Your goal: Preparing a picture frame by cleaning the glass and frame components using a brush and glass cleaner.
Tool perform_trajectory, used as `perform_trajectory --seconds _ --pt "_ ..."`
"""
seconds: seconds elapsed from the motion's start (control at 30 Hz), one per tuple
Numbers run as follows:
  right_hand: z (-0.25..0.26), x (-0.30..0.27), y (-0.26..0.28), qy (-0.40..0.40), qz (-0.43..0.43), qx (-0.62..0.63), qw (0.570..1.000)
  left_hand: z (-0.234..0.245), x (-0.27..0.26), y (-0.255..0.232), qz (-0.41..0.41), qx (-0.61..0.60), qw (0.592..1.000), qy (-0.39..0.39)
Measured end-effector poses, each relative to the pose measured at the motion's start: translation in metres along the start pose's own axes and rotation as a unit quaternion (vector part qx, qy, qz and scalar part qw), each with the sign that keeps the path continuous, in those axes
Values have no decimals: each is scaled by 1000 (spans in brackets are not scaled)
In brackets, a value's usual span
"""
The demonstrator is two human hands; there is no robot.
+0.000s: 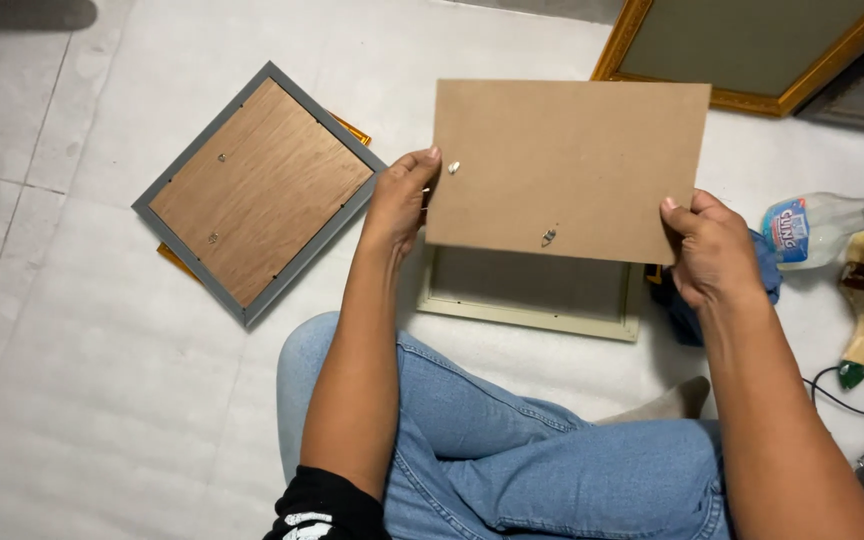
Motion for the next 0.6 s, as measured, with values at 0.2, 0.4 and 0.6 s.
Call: perform_trajectory --seconds 0.2,0.4,0.6 --pt "-2 10 -3 24 41 31 998 -4 7 22 54 65 996 23" --pt "-17 -1 -3 28 29 -19 999 56 48 18 -57 -22 997 -39" --pt "-5 8 -5 -45 29 -26 998 107 128 17 -83 -62 989 -107"
Point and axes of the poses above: each hand's wrist, its own x-axis towards the middle knuckle, its own z-axis out of the back of the hand, y = z × x, the point moved 9 cm from there along x, towards the middle knuckle
